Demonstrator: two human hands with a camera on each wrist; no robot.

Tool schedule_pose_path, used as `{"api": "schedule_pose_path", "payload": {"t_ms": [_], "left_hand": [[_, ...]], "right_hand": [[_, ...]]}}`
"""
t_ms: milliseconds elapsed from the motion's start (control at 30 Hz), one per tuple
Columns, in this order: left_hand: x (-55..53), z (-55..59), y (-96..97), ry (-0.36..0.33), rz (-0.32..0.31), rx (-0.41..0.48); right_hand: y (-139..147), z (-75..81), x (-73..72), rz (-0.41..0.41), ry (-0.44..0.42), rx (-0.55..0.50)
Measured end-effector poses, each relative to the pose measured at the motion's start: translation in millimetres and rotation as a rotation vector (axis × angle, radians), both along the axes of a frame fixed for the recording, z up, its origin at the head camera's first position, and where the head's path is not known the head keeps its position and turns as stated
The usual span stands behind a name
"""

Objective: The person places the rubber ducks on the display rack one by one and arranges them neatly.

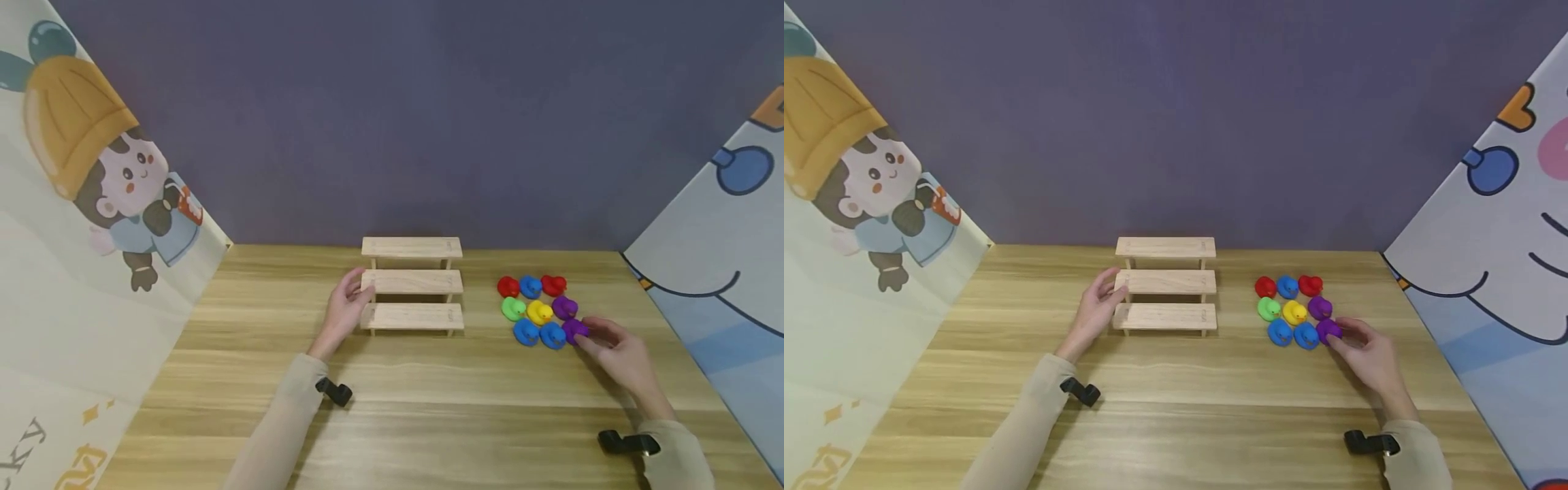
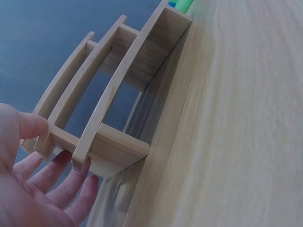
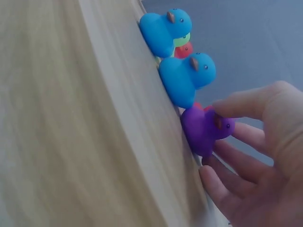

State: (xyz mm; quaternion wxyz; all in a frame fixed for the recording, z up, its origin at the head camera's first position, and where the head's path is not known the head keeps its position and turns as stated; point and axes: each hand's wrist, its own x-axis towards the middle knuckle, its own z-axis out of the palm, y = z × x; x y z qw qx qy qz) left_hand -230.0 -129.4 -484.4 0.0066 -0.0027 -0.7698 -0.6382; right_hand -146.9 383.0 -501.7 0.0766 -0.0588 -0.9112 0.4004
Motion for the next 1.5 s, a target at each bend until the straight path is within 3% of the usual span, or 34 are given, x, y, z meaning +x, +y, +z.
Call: {"api": "schedule_pose_path", "payload": {"t_ms": [267,700,1133,1500], "left_hand": [[2.2,-7.4,1.2,-0.005,0.001,0.014],[-0.2,-7.9,2.0,0.016,-0.006,0.017],[-0.4,-4.7,-0.4,0.003,0.002,0.019],[-2.6,-6.7,-1.7,0.016,-0.017,0.035]], "right_hand": [[-1,-7.1,1.2,-0.011,-0.003,0.054],[-1,-5.1,2.2,-0.015,-0.039,0.072],[-3,15.5,-5.6,0.025,-0.102,0.052],[-15,43.3,-12.7,0.051,-0.051,0.062]]}}
